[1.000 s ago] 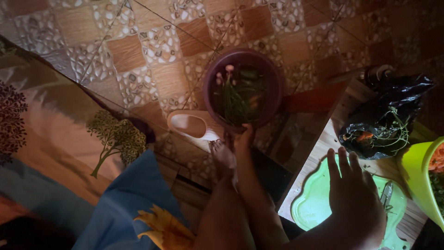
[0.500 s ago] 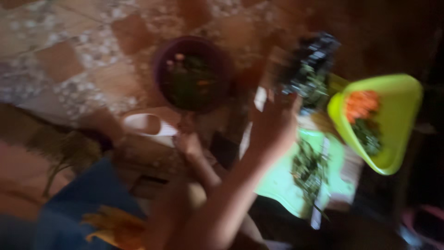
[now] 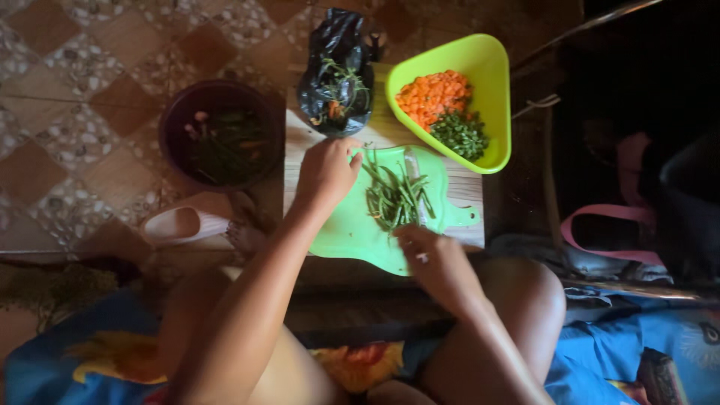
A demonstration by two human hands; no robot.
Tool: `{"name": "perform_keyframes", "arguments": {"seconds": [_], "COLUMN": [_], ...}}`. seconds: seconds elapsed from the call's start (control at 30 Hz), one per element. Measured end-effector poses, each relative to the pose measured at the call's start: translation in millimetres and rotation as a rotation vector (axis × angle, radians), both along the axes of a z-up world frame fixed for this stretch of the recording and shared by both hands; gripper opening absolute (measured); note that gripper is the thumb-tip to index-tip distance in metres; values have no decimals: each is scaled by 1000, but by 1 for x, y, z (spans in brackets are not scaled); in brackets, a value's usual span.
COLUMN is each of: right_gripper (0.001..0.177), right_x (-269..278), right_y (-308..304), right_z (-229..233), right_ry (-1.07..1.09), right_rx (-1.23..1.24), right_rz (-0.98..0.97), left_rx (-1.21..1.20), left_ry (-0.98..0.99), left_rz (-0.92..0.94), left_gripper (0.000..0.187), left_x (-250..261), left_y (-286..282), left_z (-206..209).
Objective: The person chops green beans on a cutting board using a knife, transfers them into a bowl containing chopped carrots and peppers, and then washes spring onions in a separate bowl of water before returning to chop the beans.
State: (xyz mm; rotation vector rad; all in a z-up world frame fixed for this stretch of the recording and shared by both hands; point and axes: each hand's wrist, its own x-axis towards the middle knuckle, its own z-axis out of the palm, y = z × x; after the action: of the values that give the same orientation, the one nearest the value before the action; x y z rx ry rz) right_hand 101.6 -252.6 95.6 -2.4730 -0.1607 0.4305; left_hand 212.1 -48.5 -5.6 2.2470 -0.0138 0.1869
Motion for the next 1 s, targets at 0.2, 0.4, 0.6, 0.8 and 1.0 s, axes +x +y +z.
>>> {"name": "perform_keyframes", "arguments": {"seconds": [0.2, 0.4, 0.6, 0.8, 1.0], "right_gripper": [26, 46, 72, 72, 72], "right_x": [14, 19, 14, 7, -6], "right_y": [-57, -60, -58, -50, -46], "right_z": [-56, -82, -71, -49, -17], "right_ry": [7, -76, 20, -102, -104], "right_rx": [-99, -36, -18, -18, 25], "right_rz": [-194, -146, -207, -248, -145], "left_rx": [167, 123, -163, -420, -726], "left_ry": [-3, 33, 64, 219, 114], "left_rz": [186, 166, 159, 174, 48], "left_gripper": [38, 25, 19, 29, 28], "left_x": [4, 6, 7, 4, -1], "left_y": [-52, -69, -62, -35, -19], "left_z": [-29, -43, -57, -42, -18]}}
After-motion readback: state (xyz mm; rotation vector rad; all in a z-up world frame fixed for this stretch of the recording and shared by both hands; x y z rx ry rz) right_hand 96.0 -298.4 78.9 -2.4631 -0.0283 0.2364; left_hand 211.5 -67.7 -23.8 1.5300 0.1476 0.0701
